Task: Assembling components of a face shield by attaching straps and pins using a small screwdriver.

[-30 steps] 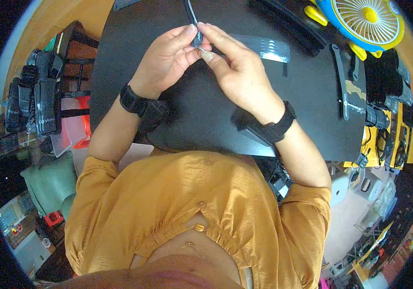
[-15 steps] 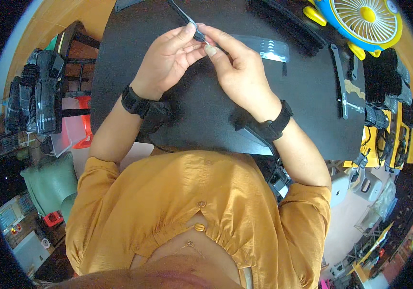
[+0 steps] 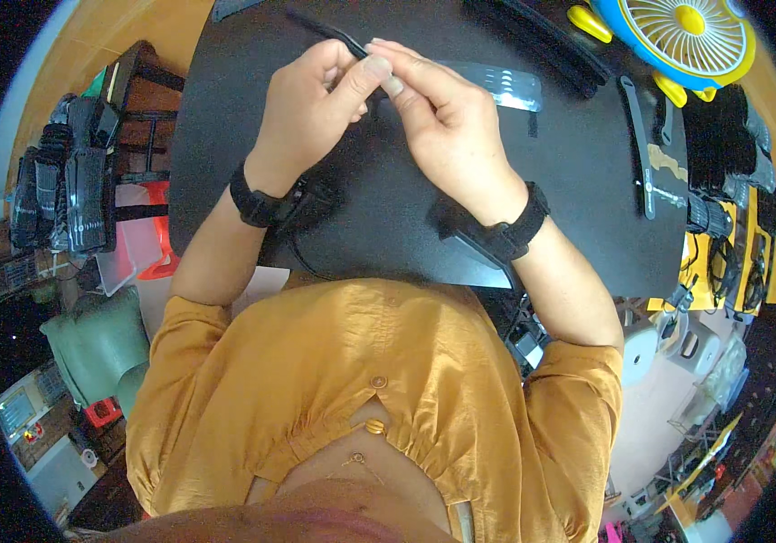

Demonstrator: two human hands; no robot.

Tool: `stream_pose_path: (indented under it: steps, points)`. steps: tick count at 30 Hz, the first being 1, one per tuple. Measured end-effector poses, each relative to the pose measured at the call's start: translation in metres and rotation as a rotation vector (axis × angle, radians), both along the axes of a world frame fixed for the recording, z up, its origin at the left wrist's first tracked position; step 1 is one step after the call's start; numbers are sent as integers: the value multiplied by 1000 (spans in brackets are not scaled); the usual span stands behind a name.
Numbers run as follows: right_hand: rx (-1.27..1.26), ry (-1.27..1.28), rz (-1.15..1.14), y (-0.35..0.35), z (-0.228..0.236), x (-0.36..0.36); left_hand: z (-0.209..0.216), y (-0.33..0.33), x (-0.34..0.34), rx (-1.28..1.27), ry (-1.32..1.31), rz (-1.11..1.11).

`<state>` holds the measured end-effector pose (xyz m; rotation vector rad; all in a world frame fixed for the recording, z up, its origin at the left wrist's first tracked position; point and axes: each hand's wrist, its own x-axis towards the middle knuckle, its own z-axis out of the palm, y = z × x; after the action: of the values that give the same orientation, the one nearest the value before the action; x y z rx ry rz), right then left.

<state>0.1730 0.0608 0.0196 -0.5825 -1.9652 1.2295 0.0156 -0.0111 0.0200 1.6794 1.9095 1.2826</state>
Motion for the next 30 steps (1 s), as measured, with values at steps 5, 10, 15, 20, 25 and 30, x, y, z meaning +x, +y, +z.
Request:
stream_pose_path:
  steps: [5,10,15,20,25,30]
  points:
    - [-55,56,53,1,0,3,1,2,0,51,-114,-104]
    - [-148,9,51,3,2,6,0,4,2,84,-164,-156]
    - [-90,23,78,3,5,9,-9,4,-6,226,-6,-165]
    - [-416,37,169,0,14,10,-11,5,-6,329,-20,-194]
    - [-541,53,231,4,20,14,-8,3,-6,342,1,-184]
    - [-611,82,257,6,23,15,-6,2,-4,337,-108,-225]
